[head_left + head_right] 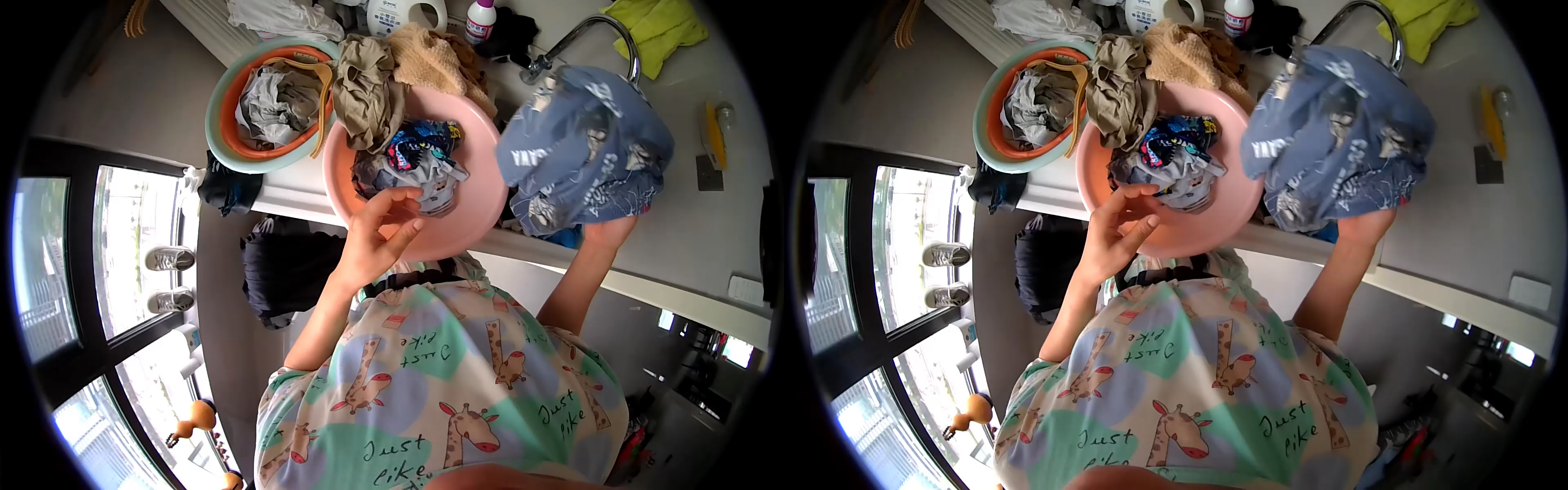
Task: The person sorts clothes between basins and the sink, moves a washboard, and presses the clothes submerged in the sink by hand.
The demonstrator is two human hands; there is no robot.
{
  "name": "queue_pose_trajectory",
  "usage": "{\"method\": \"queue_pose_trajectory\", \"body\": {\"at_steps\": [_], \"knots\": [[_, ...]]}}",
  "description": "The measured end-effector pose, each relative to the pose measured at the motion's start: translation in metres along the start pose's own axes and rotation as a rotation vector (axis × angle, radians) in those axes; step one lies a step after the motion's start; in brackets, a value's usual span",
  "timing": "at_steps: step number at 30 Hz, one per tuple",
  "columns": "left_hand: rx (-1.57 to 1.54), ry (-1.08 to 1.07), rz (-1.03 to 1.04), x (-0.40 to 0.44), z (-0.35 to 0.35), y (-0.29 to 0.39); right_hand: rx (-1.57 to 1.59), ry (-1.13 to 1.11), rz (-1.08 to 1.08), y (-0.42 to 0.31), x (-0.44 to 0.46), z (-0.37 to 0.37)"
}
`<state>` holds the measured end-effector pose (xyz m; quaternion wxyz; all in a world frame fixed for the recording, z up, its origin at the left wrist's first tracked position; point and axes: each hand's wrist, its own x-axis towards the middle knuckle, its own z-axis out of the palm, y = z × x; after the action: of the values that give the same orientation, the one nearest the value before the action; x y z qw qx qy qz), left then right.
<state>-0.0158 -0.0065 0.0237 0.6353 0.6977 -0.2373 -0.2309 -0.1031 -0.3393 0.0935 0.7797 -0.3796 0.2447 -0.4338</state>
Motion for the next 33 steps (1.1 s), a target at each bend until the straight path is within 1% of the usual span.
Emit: {"method": "queue_pose_trajectory", "body": {"at_steps": [2,5,7,8,9,10,11,12,14,15,16,18,19,21,23,25,28,31,33], "knots": [[0.008,0.008,0.065,0.008,0.005,0.007,-0.14,-0.223,-0.223,0.001,-0.006,0.014],[0.033,0.025,0.18,0.014,0.009,0.016,-0.094,-0.345,-0.358,-0.005,-0.002,0.006],[0.073,0.075,0.309,0.016,0.01,0.024,-0.152,-0.315,-0.288,-0.011,-0.013,0.002],[0.14,0.062,0.322,0.016,0.009,0.032,-0.158,-0.422,-0.311,-0.01,-0.026,0.012],[0.2,0.074,0.463,0.018,0.012,0.037,-0.159,-0.531,-0.332,-0.008,-0.038,0.021],[0.296,0.063,0.566,0.021,0.015,0.053,-0.146,-0.764,-0.412,-0.002,-0.057,0.042],[0.268,0.052,0.675,0.024,0.022,0.06,-0.144,-0.997,-0.492,0.0,-0.072,0.062],[0.241,0.038,0.784,0.027,0.03,0.066,-0.171,-1.2,-0.466,0.0,-0.081,0.068],[0.006,-0.14,0.307,0.009,0.031,0.065,-0.244,-1.581,-0.264,-0.004,-0.086,0.057],[-0.066,-0.174,0.137,0.002,0.027,0.061,-0.276,-1.665,-0.179,-0.008,-0.084,0.049],[-0.089,-0.179,0.067,-0.006,0.021,0.054,-0.305,-1.69,-0.102,-0.014,-0.08,0.042],[-0.114,-0.156,-0.048,-0.026,0.004,0.039,-0.386,-1.547,0.0,-0.021,-0.068,0.031],[-0.117,-0.131,-0.088,-0.035,-0.005,0.032,-0.488,-1.427,0.001,-0.028,-0.06,0.026],[-0.124,-0.084,-0.143,-0.048,-0.015,0.022,-0.649,-1.081,0.139,-0.002,-0.03,-0.006],[-0.127,-0.052,-0.162,-0.053,-0.018,0.018,-0.741,-0.68,0.022,0.045,0.019,-0.057],[-0.127,-0.031,-0.173,-0.056,-0.019,0.015,-1.235,-0.447,-0.094,0.057,0.045,-0.088],[-0.133,-0.006,-0.187,-0.059,-0.019,0.013,-1.416,-0.503,-0.272,0.098,0.063,-0.137],[-0.141,0.01,-0.2,-0.063,-0.02,0.009,-1.775,-0.429,-0.52,0.141,0.06,-0.177],[-0.148,0.022,-0.208,-0.067,-0.021,0.007,-1.901,-0.385,-0.49,0.135,0.065,-0.179]]}}
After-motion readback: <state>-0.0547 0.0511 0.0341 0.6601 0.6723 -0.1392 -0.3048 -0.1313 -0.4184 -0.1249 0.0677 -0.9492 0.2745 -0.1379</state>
